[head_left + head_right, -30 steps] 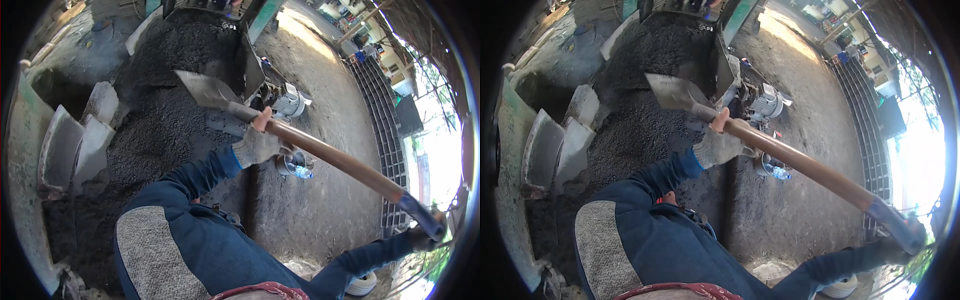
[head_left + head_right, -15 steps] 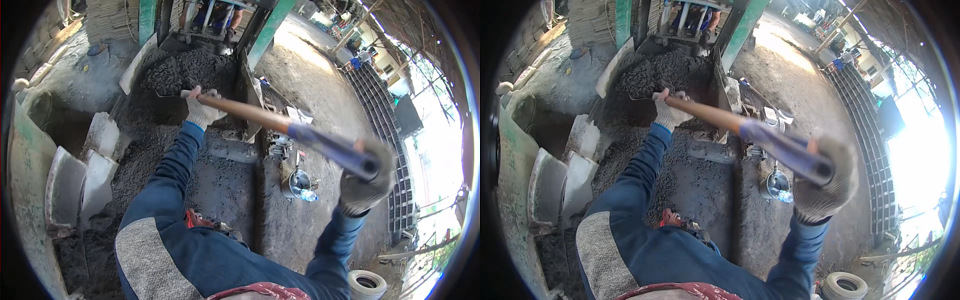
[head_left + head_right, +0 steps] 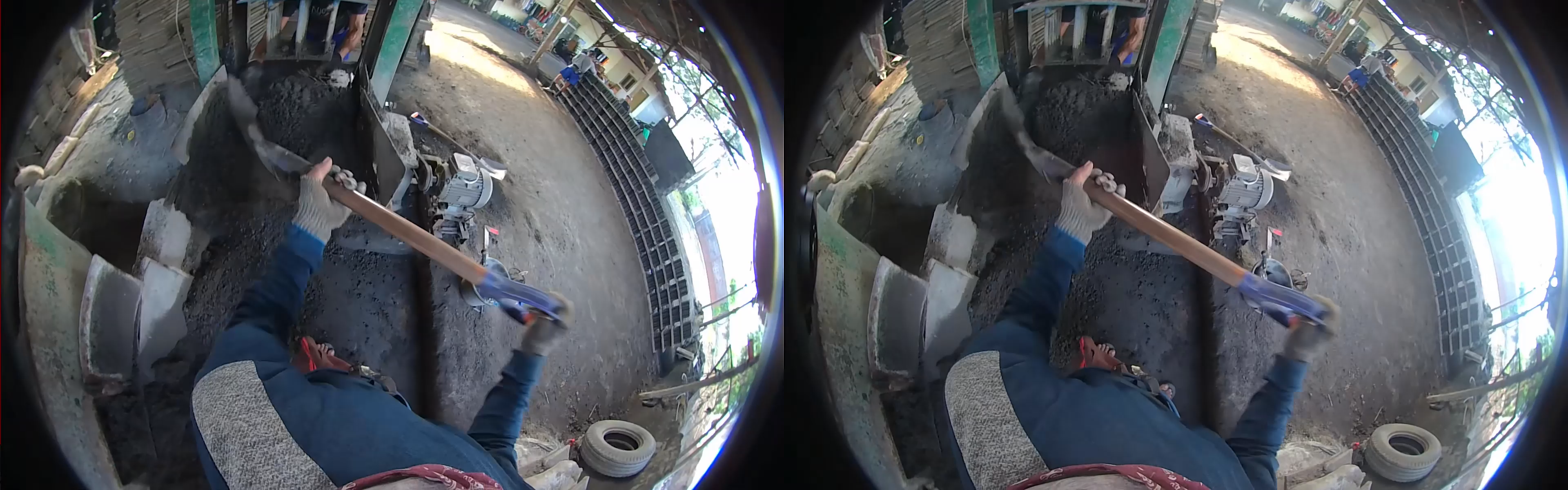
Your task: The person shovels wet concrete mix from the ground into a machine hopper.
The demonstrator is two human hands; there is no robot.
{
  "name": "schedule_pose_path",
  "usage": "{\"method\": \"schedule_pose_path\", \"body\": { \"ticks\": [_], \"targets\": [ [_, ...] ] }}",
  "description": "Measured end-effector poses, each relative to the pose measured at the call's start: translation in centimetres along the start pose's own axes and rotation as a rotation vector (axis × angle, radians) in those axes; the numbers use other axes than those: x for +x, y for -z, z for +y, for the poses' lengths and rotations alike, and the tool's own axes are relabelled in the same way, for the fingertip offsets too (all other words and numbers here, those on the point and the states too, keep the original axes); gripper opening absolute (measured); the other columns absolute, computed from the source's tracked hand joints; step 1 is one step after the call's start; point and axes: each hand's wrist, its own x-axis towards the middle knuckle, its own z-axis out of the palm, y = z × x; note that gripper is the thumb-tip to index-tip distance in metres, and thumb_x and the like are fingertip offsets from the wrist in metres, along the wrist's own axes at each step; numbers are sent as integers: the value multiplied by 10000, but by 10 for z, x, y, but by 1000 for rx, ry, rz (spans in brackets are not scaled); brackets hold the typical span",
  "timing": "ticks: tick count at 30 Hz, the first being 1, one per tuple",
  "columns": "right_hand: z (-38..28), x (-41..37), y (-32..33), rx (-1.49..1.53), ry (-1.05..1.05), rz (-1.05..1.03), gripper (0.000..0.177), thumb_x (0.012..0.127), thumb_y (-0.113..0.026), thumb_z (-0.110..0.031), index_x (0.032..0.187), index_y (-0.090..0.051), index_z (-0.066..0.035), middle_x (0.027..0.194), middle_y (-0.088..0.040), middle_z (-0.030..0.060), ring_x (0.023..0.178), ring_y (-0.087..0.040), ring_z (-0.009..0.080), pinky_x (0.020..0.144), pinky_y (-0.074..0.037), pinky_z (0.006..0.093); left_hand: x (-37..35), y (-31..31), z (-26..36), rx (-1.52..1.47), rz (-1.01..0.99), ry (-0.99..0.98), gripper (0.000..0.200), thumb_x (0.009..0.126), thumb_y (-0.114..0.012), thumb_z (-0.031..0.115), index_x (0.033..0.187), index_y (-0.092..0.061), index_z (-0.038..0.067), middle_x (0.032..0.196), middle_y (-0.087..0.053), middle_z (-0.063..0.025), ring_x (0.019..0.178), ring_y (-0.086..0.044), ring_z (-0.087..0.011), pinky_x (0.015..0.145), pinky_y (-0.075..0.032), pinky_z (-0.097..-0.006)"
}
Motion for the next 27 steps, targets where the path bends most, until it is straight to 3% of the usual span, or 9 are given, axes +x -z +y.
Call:
{"method": "schedule_pose_path", "body": {
  "ticks": [2,6,8,12,13,18,22,25,27],
  "targets": [
    [-44,48,37,-197,538,85,422,900,-602,-483,880,-629,-62,802,-609,60,645,-597,191,601,-492,322,-40,-3,-25,-91,-90,63,270,891,-633,312,734,-569,101,702,-571,-56,704,-572,-205,859,-465,-453],
    [-163,113,44,-51,871,4,534,882,-609,-515,778,-579,8,663,-533,78,574,-551,210,548,-476,370,-86,0,-57,-212,-145,185,291,880,-630,371,809,-649,90,828,-644,-75,903,-603,-234,933,-443,-478],
    [-202,140,31,-5,1047,-122,287,915,-611,-230,768,-540,6,678,-518,93,638,-534,228,626,-502,406,-90,1,-55,-232,-177,187,323,874,-621,408,831,-670,91,882,-661,-78,956,-602,-242,954,-433,-490],
    [-269,171,-23,193,1286,-299,159,844,-647,-61,763,-534,16,727,-582,118,658,-594,223,607,-500,389,-68,8,-18,-355,-264,95,368,863,-604,455,833,-679,96,930,-668,-82,974,-600,-248,973,-418,-501],
    [-280,171,-41,251,1406,-249,208,954,-539,-86,787,-498,30,726,-533,137,657,-524,265,667,-522,468,-59,11,-3,-394,-287,62,373,860,-602,460,829,-678,97,931,-667,-84,972,-599,-250,974,-416,-503],
    [-310,140,-95,-6,1522,-601,405,620,-882,-39,827,-542,36,731,-635,105,632,-654,235,530,-438,302,-25,26,39,-337,-261,-43,413,786,-637,498,819,-680,90,935,-645,-109,940,-597,-264,948,-431,-463],
    [-264,109,-89,52,1057,-437,314,733,-812,-125,713,-525,0,680,-611,100,554,-576,207,520,-443,315,-6,40,32,-292,-153,17,360,759,-665,449,752,-643,89,841,-631,-102,825,-587,-278,890,-455,-443],
    [-220,80,-82,88,997,-331,280,773,-773,-151,693,-546,-8,644,-546,76,561,-558,204,533,-459,318,14,43,37,-239,-91,-3,324,765,-651,412,705,-594,99,790,-622,-96,766,-582,-279,851,-464,-447],
    [-169,65,-77,-4,934,-259,401,849,-708,-387,841,-582,-6,734,-589,83,649,-599,225,615,-492,367,22,30,43,-210,32,-22,265,799,-619,331,710,-529,98,736,-589,-82,730,-577,-274,817,-468,-465]
  ]
}}
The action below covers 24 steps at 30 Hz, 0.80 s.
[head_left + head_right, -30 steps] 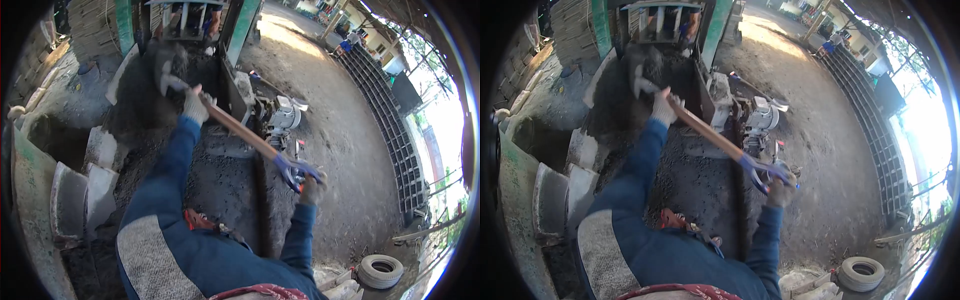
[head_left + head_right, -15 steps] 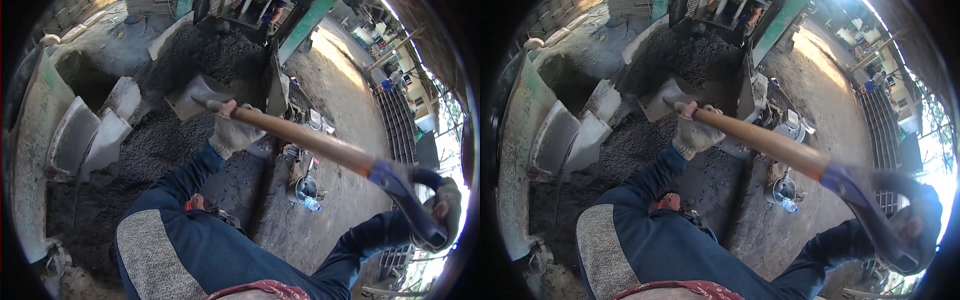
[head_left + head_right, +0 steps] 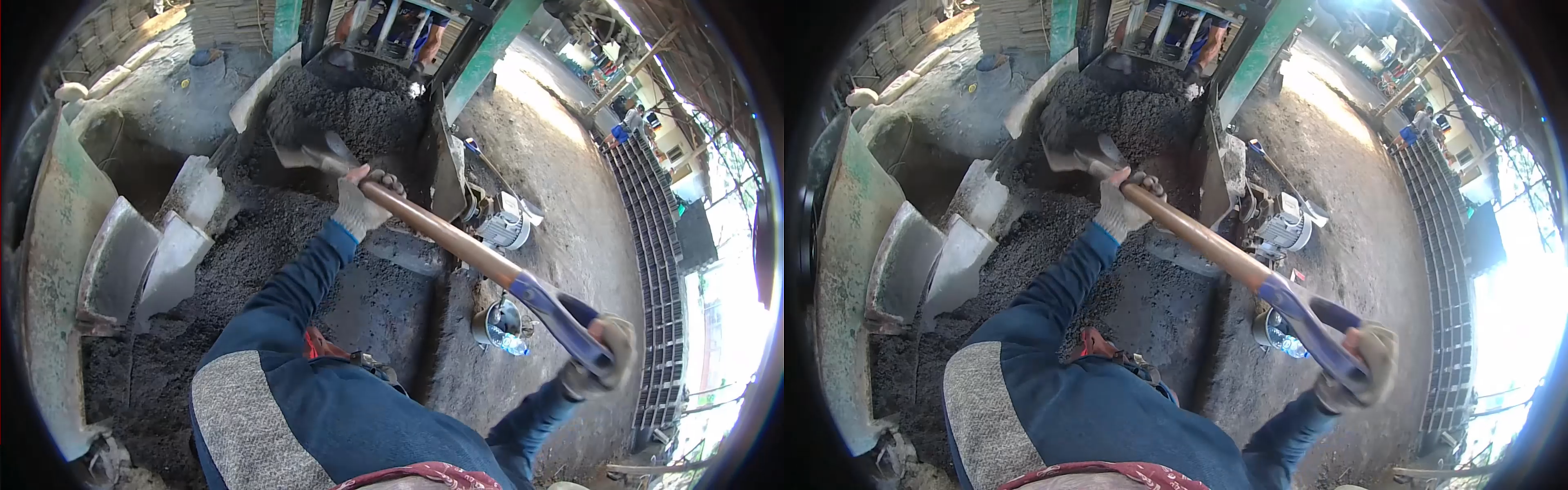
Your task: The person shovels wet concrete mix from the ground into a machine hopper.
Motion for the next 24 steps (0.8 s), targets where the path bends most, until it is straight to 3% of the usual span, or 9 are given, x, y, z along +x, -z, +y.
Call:
{"method": "schedule_pose_path", "body": {
  "ticks": [2,6,8,12,15,17,22,23,24],
  "targets": [
    [18,-41,-13,-111,-15,16,498,860,-691,-495,908,-610,-6,774,-615,77,690,-611,217,656,-499,371,24,6,4,36,30,-28,239,824,-606,296,738,-518,92,716,-568,-74,730,-575,-269,811,-468,-473],
    [77,-157,-23,62,-723,112,219,902,-657,-245,896,-618,-29,799,-618,65,717,-605,183,632,-492,328,39,18,-17,124,136,-119,310,896,-618,310,721,-494,85,725,-553,-89,732,-563,-257,788,-468,-472],
    [117,-228,-7,444,-1186,147,157,899,-635,-176,874,-604,-24,758,-611,58,651,-601,172,578,-486,306,-8,17,-43,195,-125,-145,252,859,-688,263,756,-537,90,772,-566,-91,747,-571,-243,795,-485,-464],
    [155,-354,13,492,-1760,-242,230,821,-535,51,1013,-627,-37,767,-623,54,605,-601,160,500,-471,293,-109,60,-99,264,-248,-85,129,830,-699,144,808,-581,98,792,-573,-92,763,-572,-248,804,-495,-457],
    [124,-387,12,255,-1829,-670,373,830,-646,-69,1188,-550,-30,794,-602,68,602,-589,163,453,-465,322,-175,130,-136,325,87,-260,99,828,-671,98,830,-572,97,781,-558,-86,748,-562,-252,787,-498,-455],
    [135,-489,7,171,-1565,-783,542,788,-793,-198,1231,-545,-9,933,-667,122,741,-648,196,636,-544,339,-220,172,-150,290,369,-363,121,820,-641,57,847,-530,99,745,-512,-68,705,-533,-238,734,-498,-439],
    [94,-451,10,797,-1312,-987,580,740,-839,-302,1195,-595,-38,1072,-688,130,957,-667,236,860,-536,352,-318,215,-143,458,932,-809,159,899,-630,167,879,-519,55,701,-497,-55,578,-524,-225,564,-524,-403],
    [92,-455,8,825,-862,-966,625,709,-854,-332,1211,-592,-67,1097,-687,113,984,-671,242,877,-532,348,-330,202,-137,493,1055,-874,182,904,-642,185,899,-519,51,706,-500,-59,567,-530,-215,554,-524,-387],
    [84,-420,9,910,-865,-1041,606,692,-857,-329,1177,-601,-70,1109,-686,107,983,-675,241,861,-538,343,-339,193,-130,503,1167,-933,197,903,-649,198,898,-516,51,708,-500,-57,566,-531,-215,554,-523,-382]
  ]
}}
